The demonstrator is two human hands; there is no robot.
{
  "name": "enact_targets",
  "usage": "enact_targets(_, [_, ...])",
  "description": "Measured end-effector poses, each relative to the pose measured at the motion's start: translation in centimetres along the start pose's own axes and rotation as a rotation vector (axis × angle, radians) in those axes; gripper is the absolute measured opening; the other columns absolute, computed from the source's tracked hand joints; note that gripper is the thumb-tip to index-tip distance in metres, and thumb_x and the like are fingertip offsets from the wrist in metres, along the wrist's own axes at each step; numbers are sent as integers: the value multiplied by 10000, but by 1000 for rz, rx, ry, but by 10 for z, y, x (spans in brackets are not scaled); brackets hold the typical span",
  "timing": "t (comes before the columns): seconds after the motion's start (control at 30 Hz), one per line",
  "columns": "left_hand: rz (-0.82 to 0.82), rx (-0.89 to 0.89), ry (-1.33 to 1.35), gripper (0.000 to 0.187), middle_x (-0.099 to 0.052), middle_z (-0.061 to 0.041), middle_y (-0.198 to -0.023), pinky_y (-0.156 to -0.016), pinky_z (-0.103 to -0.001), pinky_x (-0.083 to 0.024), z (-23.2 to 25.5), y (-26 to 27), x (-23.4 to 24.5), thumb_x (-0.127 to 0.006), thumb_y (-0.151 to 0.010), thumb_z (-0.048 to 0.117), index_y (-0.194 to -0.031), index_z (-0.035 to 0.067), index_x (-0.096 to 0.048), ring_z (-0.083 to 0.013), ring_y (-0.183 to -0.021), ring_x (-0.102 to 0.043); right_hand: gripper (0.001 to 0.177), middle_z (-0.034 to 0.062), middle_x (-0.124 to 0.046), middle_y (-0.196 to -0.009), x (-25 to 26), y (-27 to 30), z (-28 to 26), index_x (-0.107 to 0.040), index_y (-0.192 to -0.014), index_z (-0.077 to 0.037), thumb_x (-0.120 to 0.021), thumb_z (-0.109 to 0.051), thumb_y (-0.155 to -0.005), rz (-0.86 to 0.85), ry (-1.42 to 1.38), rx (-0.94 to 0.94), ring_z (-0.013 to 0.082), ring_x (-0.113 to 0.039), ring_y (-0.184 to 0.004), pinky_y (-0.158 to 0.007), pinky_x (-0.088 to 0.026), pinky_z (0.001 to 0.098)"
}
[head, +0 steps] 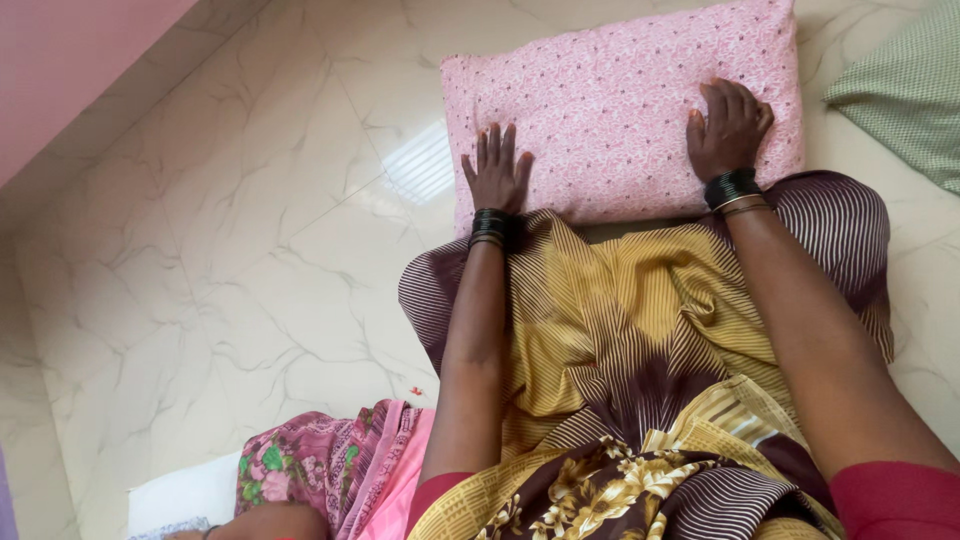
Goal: The person sits on the floor and repeatedly adjusts and pats a pink patterned pillow. Later, the person picks up a blue and white patterned pillowcase and inserts a white pillow insert into it, smoothing the fabric to fit.
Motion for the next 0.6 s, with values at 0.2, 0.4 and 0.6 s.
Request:
enact_targets(0.2, [246,-39,-54,615,-214,-2,-1754,-1330,-578,2,19,13,32,-263,-1100,578,-1648,301,-286,-217,-1643,-150,397,139,-567,-1502,3,-3,-3,-572,-1413,-59,-566,-268,-1075,-39,19,-13,323,-457,-1458,-1163,-269,562])
enact_targets(0.4, [134,-293,-181,626,-186,-26,-1745,-1307,-545,15,87,37,29,-291,-1082,581,-1646,313,-248,-220,-1619,-132,616,127,-443,-1629,-12,11,-91,-474,-1519,-100,-416,-528,-1080,-292,-132,327,271,-342,-1555,-1248,-229,557])
enact_targets(0.6, [7,-233,-140,712,-178,5,-1727,-1290,-506,9,80,37,8,-276,-1018,688,-1635,336,-231,-199,-1596,-138,685,138,-255,-1742,-16,-4,-64,-299,-1645,-85,-333,-519,-1116,-286,-53,186,285,-262,-1591,-1270,-188,553])
Point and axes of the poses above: each hand's wrist, its own y-axis away from the middle knuckle, its own x-axis out of the back of the hand, z = x × y, the point moved 9 cm from there along -y, towards the middle knuckle
